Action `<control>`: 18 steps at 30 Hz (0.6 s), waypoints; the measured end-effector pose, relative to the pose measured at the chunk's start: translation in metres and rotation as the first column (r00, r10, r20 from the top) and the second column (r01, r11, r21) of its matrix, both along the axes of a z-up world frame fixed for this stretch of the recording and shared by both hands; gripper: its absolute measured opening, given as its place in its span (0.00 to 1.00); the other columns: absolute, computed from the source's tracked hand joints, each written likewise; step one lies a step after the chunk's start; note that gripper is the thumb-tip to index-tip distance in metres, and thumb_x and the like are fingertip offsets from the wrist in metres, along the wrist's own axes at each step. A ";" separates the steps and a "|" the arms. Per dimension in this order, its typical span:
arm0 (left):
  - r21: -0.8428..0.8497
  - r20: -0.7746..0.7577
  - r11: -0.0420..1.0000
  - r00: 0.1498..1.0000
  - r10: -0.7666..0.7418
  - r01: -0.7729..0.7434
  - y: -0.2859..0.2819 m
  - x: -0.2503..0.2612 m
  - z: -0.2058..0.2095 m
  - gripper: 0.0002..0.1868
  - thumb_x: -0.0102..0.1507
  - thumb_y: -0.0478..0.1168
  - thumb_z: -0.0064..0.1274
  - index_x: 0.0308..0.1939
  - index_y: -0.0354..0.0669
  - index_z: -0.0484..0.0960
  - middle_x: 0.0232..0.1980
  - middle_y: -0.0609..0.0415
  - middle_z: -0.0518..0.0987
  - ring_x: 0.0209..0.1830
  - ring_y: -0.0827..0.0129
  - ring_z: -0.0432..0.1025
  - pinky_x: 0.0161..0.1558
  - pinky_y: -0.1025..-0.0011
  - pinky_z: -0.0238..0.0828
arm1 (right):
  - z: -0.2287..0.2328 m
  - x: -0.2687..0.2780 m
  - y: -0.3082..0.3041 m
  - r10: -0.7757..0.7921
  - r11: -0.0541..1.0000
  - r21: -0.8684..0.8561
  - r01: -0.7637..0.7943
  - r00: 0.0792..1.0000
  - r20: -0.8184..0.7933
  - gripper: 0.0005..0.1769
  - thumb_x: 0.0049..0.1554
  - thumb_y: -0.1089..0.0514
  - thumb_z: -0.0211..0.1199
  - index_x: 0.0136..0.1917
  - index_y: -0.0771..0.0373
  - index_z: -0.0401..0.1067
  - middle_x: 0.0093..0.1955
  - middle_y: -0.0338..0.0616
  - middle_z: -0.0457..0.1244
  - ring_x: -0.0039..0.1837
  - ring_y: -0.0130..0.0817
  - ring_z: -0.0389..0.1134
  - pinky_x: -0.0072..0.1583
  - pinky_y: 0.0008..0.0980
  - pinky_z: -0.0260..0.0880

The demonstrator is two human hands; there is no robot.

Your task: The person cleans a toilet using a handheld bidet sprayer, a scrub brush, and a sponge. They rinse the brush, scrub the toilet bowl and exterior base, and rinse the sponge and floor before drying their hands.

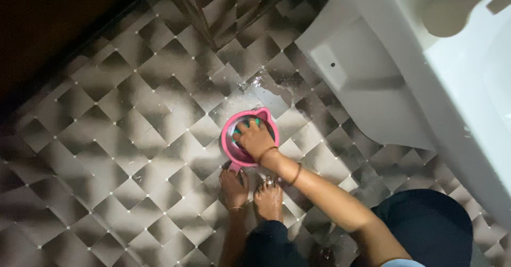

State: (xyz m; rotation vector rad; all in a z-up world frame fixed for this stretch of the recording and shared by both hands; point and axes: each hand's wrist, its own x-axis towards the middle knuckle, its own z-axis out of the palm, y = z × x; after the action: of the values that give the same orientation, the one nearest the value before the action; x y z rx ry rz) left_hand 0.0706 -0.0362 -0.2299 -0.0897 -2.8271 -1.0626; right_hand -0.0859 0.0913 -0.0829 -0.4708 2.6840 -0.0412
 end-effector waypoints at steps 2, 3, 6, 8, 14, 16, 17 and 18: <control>0.042 0.066 0.999 0.998 -0.006 0.003 -0.001 0.004 0.000 0.18 0.63 0.44 0.48 0.35 0.25 0.73 0.45 0.25 0.72 0.48 0.33 0.66 0.53 0.43 0.60 | -0.028 -0.005 -0.002 -0.072 0.995 0.085 0.060 0.987 0.145 0.35 0.56 0.63 0.60 0.74 0.37 0.63 0.73 0.51 0.57 0.69 0.60 0.63 0.57 0.49 0.71; 0.021 0.078 1.000 0.997 0.011 -0.013 -0.001 0.010 0.000 0.19 0.64 0.45 0.48 0.35 0.25 0.73 0.45 0.25 0.72 0.48 0.33 0.66 0.54 0.43 0.60 | -0.037 -0.006 -0.002 -0.060 0.997 0.067 0.048 0.980 0.191 0.39 0.55 0.63 0.61 0.76 0.39 0.60 0.71 0.56 0.58 0.68 0.57 0.64 0.59 0.49 0.70; -0.035 0.075 0.999 0.997 0.033 -0.031 0.001 0.007 -0.006 0.21 0.65 0.47 0.48 0.35 0.25 0.74 0.44 0.24 0.71 0.50 0.32 0.65 0.57 0.43 0.60 | -0.023 -0.014 0.006 -0.091 0.995 0.009 0.096 0.907 0.412 0.43 0.53 0.65 0.64 0.77 0.40 0.59 0.65 0.56 0.64 0.65 0.52 0.68 0.63 0.48 0.69; -0.065 0.065 0.998 0.998 0.026 -0.022 0.001 0.004 -0.009 0.22 0.66 0.47 0.48 0.34 0.25 0.73 0.44 0.24 0.71 0.51 0.33 0.66 0.58 0.43 0.61 | 0.018 -0.016 0.010 -0.110 0.978 -0.113 0.174 0.896 0.429 0.41 0.52 0.64 0.66 0.75 0.40 0.61 0.63 0.53 0.67 0.64 0.51 0.70 0.64 0.47 0.69; -0.044 -0.028 0.999 1.000 0.014 -0.016 0.000 0.007 -0.007 0.20 0.65 0.44 0.50 0.36 0.24 0.72 0.47 0.24 0.72 0.53 0.33 0.65 0.61 0.43 0.61 | 0.202 -0.012 0.066 -0.271 0.808 -0.571 0.145 0.952 -0.142 0.41 0.45 0.70 0.66 0.71 0.49 0.68 0.59 0.50 0.66 0.61 0.49 0.66 0.63 0.45 0.69; 0.062 -0.008 0.998 0.999 0.033 -0.032 0.001 0.003 0.000 0.18 0.64 0.43 0.50 0.39 0.24 0.73 0.50 0.25 0.72 0.54 0.34 0.66 0.60 0.44 0.61 | 0.245 -0.021 0.081 -0.322 0.901 -0.424 0.095 0.801 -0.505 0.40 0.43 0.69 0.69 0.70 0.53 0.69 0.61 0.55 0.62 0.64 0.55 0.63 0.67 0.51 0.64; 0.115 0.001 0.993 0.999 0.043 -0.042 0.002 -0.001 0.003 0.17 0.63 0.42 0.50 0.40 0.24 0.73 0.52 0.25 0.72 0.54 0.34 0.66 0.59 0.45 0.61 | 0.257 -0.028 0.087 -0.275 0.953 -0.286 0.096 0.667 -0.693 0.40 0.41 0.65 0.73 0.68 0.55 0.71 0.61 0.59 0.61 0.65 0.59 0.61 0.66 0.55 0.61; 0.097 -0.002 0.995 0.999 0.038 -0.038 0.001 0.000 0.006 0.17 0.64 0.41 0.50 0.40 0.24 0.73 0.53 0.25 0.72 0.55 0.35 0.66 0.60 0.45 0.61 | 0.264 -0.037 0.093 -0.266 0.954 -0.296 0.053 0.606 -0.750 0.37 0.46 0.69 0.70 0.69 0.55 0.71 0.66 0.59 0.59 0.70 0.59 0.59 0.71 0.54 0.61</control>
State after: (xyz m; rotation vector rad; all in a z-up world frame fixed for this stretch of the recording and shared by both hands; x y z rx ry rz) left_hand 0.0707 -0.0348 -0.2238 -0.0289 -2.7570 -1.1872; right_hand -0.1232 0.1844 0.1812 -0.3604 3.6336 -0.2896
